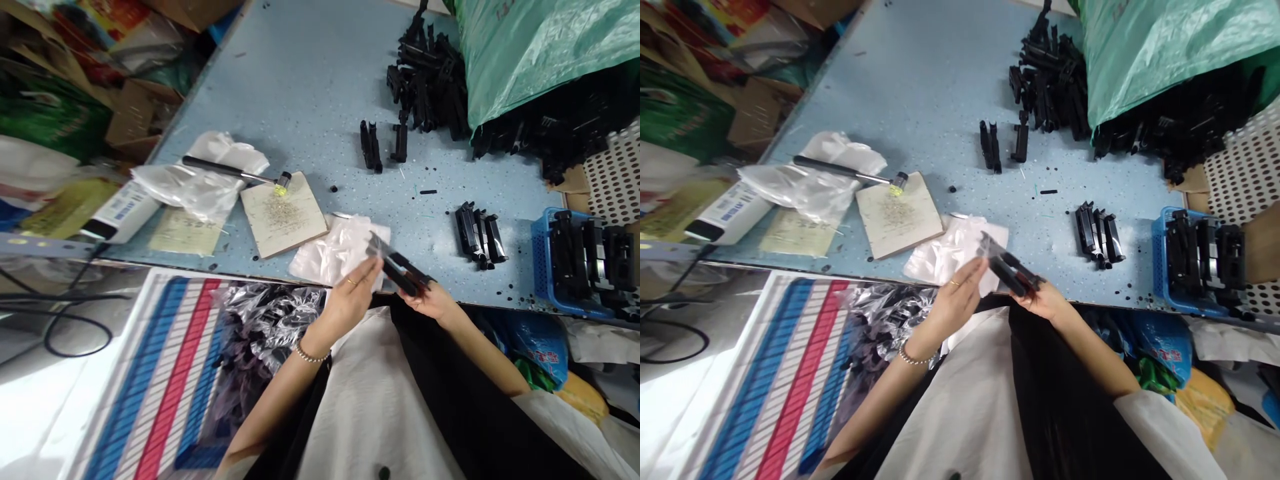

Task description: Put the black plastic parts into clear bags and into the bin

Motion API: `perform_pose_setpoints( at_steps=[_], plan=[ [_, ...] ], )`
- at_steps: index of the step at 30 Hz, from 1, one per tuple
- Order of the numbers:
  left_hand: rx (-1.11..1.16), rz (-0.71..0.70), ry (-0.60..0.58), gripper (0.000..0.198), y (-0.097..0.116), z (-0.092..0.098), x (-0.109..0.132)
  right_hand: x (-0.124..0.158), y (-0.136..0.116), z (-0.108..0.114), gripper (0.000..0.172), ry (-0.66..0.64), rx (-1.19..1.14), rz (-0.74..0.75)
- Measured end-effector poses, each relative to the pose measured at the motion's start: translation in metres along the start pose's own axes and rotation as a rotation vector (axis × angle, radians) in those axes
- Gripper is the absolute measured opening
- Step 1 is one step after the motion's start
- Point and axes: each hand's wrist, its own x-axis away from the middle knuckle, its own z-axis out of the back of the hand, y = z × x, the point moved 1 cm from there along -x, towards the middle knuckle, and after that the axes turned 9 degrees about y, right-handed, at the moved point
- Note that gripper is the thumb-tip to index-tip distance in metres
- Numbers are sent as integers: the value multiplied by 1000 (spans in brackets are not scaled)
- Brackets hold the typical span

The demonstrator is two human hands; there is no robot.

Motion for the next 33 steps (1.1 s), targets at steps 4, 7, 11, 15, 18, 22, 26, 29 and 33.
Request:
perform_pose_setpoints(
  at_steps=[4, 7, 11, 15, 18, 22, 26, 29, 33],
  plan=[
    [148, -73, -183, 69, 21, -19, -1, 7, 6, -23, 13, 128, 340, 366],
    [130, 8, -120, 49, 33, 0, -1, 24, -1, -36, 21, 65, 715, 543],
    [-5, 349, -154, 36, 18, 86, 34, 43, -41, -16, 35, -87, 1011, 512],
    [-184, 690, -442, 43, -49, 143, 108, 33, -100, 39, 40, 773, 1449, 849],
    [-408, 953, -648, 35, -98, 131, 147, 13, -118, 64, 46, 1056, 1779, 793],
    [-403, 1014, -604, 36, -101, 91, 129, 0, -107, 62, 49, 787, 1972, 923],
    [-28, 709, -177, 28, -52, 38, 53, 1, -92, 49, 40, 627, 1880, 1132],
    [-17, 483, 32, 19, -30, -13, 3, 3, -83, 43, 24, 746, 1756, 1149],
    [-67, 491, -42, 14, -41, -53, -19, 14, -72, 53, 44, 800, 1634, 983]
  ],
)
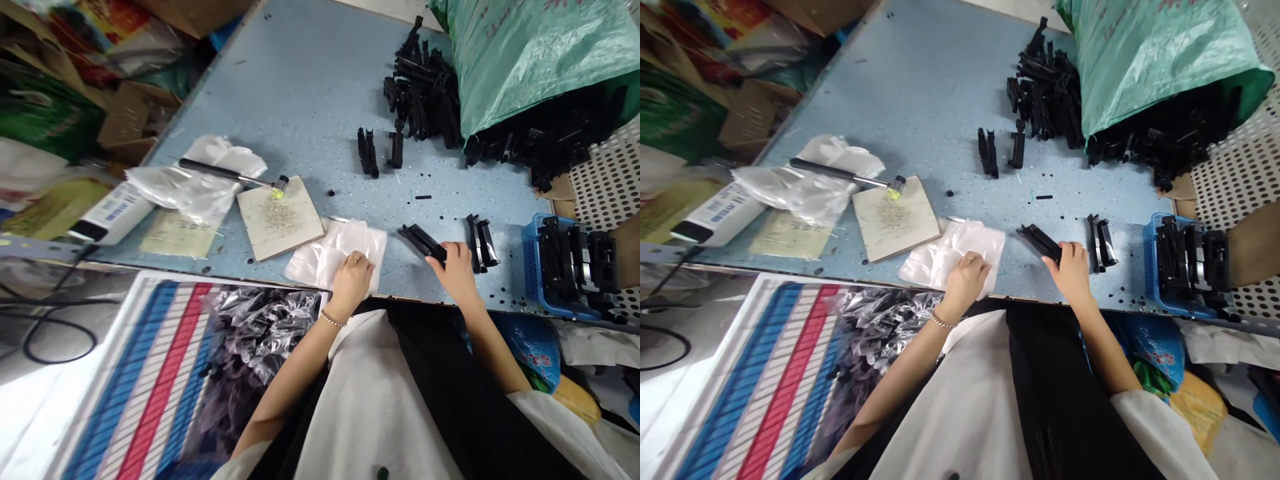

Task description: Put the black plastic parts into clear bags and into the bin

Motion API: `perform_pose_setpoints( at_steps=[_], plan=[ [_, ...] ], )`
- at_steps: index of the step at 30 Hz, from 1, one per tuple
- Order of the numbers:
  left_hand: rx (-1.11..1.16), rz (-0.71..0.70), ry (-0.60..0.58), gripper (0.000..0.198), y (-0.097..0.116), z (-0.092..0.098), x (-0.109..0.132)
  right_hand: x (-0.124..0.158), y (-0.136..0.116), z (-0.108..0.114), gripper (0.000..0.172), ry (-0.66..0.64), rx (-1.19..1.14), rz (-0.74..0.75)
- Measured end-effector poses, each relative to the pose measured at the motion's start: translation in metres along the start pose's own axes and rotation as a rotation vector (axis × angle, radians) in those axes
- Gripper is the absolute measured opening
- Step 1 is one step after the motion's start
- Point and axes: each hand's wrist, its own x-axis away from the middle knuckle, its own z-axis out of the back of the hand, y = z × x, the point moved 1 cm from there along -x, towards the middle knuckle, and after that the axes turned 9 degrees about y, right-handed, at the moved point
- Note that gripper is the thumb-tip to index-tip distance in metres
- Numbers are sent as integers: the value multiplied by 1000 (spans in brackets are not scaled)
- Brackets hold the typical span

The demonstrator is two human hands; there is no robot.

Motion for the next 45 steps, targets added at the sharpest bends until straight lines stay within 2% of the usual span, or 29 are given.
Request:
perform_pose_setpoints(
  at_steps=[2, 5, 7, 9, 11, 13, 16, 18, 20, 23, 25, 28, 31, 33, 35, 37, 39, 42, 45],
  plan=[
    [112, 76, -34, 16, -11, 0, -4, 5, 10, 3, 45, -87, -57, -124],
    [305, 239, -22, 10, -22, 12, -5, 6, 17, 5, 33, -169, -309, -336],
    [372, 361, -11, 15, -23, 17, -5, 7, 10, 2, 28, -285, -675, -513],
    [400, 447, 2, 16, -21, 18, -5, 14, -7, -4, 25, -502, -1124, -716],
    [417, 473, 8, 12, -20, 15, -7, 28, -27, -11, 20, -719, -1430, -872],
    [419, 459, 17, 15, -20, 13, -8, 47, -41, -18, 15, -877, -1524, -965],
    [402, 445, 44, 19, -23, 17, -8, 72, -47, -27, 13, -1001, -1479, -1159],
    [373, 416, 85, 16, -24, 25, -5, 82, -43, -29, 15, -993, -1433, -1314],
    [283, 287, 130, 6, -22, 37, 0, 85, -38, -25, 17, -924, -1416, -1391],
    [68, 18, 132, 25, -18, 48, 6, 81, -38, -16, 16, -837, -1479, -1397],
    [-6, -49, 86, 33, -18, 47, 6, 78, -42, -14, 13, -844, -1569, -1389],
    [29, -13, 35, 42, -24, 38, 3, 76, -53, -21, 10, -1011, -1699, -1394],
    [66, -6, 66, 50, -27, 36, 3, 75, -63, -36, 15, -1198, -1759, -1387],
    [51, -98, 77, 54, -22, 40, 8, 72, -68, -45, 18, -1252, -1781, -1338],
    [56, -256, 35, 60, -11, 45, 18, 67, -72, -49, 21, -1267, -1767, -1244],
    [96, -401, -31, 67, 3, 49, 29, 62, -77, -49, 24, -1190, -1685, -1106],
    [147, -491, -98, 71, 17, 51, 41, 57, -81, -46, 27, -1050, -1585, -989],
    [190, -515, -174, 74, 27, 49, 50, 55, -88, -37, 27, -873, -1476, -878],
    [187, -493, -254, 73, 28, 43, 52, 56, -96, -23, 20, -624, -1179, -595]
  ],
)
